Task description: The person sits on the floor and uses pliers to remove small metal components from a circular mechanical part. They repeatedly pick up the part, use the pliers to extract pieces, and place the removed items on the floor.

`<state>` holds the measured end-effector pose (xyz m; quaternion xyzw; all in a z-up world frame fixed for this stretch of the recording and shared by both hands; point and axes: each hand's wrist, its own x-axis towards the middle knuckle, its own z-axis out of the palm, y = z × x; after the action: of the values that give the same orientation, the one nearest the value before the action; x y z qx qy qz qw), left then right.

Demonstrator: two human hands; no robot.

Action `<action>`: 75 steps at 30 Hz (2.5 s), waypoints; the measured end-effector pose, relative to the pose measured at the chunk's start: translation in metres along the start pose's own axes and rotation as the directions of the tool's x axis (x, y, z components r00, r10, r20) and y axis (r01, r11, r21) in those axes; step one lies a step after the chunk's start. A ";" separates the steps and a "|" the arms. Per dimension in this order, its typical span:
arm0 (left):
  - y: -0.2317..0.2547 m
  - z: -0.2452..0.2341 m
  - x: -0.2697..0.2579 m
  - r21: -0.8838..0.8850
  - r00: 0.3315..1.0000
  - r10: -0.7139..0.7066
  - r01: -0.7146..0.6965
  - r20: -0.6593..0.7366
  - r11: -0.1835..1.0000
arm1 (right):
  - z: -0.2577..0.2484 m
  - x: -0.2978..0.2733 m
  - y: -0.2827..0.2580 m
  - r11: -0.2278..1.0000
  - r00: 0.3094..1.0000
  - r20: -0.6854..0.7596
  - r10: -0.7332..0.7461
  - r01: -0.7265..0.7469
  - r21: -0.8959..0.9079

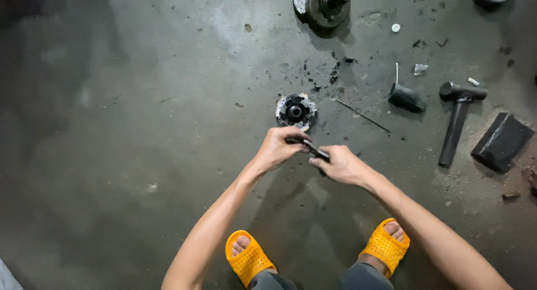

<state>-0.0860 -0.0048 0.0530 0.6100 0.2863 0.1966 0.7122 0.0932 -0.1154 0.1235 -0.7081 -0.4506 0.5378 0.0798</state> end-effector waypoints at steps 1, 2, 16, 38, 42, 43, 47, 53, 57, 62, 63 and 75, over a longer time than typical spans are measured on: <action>-0.010 0.001 -0.006 -0.003 1.000 0.001 -0.001 -0.005 1.000 | 0.010 0.002 0.010 1.000 1.000 0.003 -0.001 0.001 -0.005; -0.021 0.001 -0.011 -0.002 1.000 -0.028 0.028 0.007 1.000 | 0.020 0.005 0.020 1.000 1.000 -0.005 -0.007 0.007 0.002; -0.018 -0.004 -0.022 0.047 0.997 -0.030 0.033 -0.077 0.998 | 0.024 0.017 0.025 0.990 0.994 0.086 -0.072 0.061 0.129; -0.013 0.037 -0.006 0.249 0.701 0.152 0.039 -0.697 0.968 | 0.017 0.037 0.056 0.939 0.780 -0.591 -0.205 0.327 0.105; -0.016 0.042 0.004 0.468 0.766 0.317 -0.025 -0.559 0.884 | 0.039 0.035 0.065 0.845 0.869 -0.494 -0.042 0.294 0.447; -0.024 0.041 0.004 0.466 0.769 0.314 -0.023 -0.558 0.885 | 0.043 0.036 0.067 0.845 0.869 -0.493 -0.037 0.291 0.449; -0.039 0.039 0.008 0.621 0.786 0.383 0.003 -0.486 0.784 | 0.048 0.040 0.070 0.796 0.891 -0.454 -0.009 0.281 0.536; -0.040 0.036 0.007 0.651 0.799 0.347 0.072 -0.490 0.756 | 0.049 0.040 0.059 0.799 0.906 -0.424 -0.005 0.258 0.542; -0.042 0.033 0.007 0.657 0.813 0.341 0.066 -0.473 0.751 | 0.050 0.042 0.056 0.796 0.916 -0.401 0.001 0.242 0.554; -0.042 0.034 0.005 0.671 0.807 0.373 0.038 -0.458 0.741 | 0.055 0.040 0.054 0.808 0.912 -0.410 0.003 0.240 0.539; -0.044 0.033 0.005 0.648 0.805 0.367 0.029 -0.467 0.761 | 0.055 0.040 0.053 0.815 0.914 -0.406 0.000 0.235 0.530; -0.050 0.033 0.006 0.840 0.828 0.457 0.032 -0.326 0.542 | 0.043 0.026 0.025 0.888 0.899 -0.436 -0.035 0.228 0.399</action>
<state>-0.0632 -0.0350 0.0060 0.8237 0.4414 0.2845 0.2139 0.0714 -0.1269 0.0734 -0.7365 -0.3377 0.4552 0.3692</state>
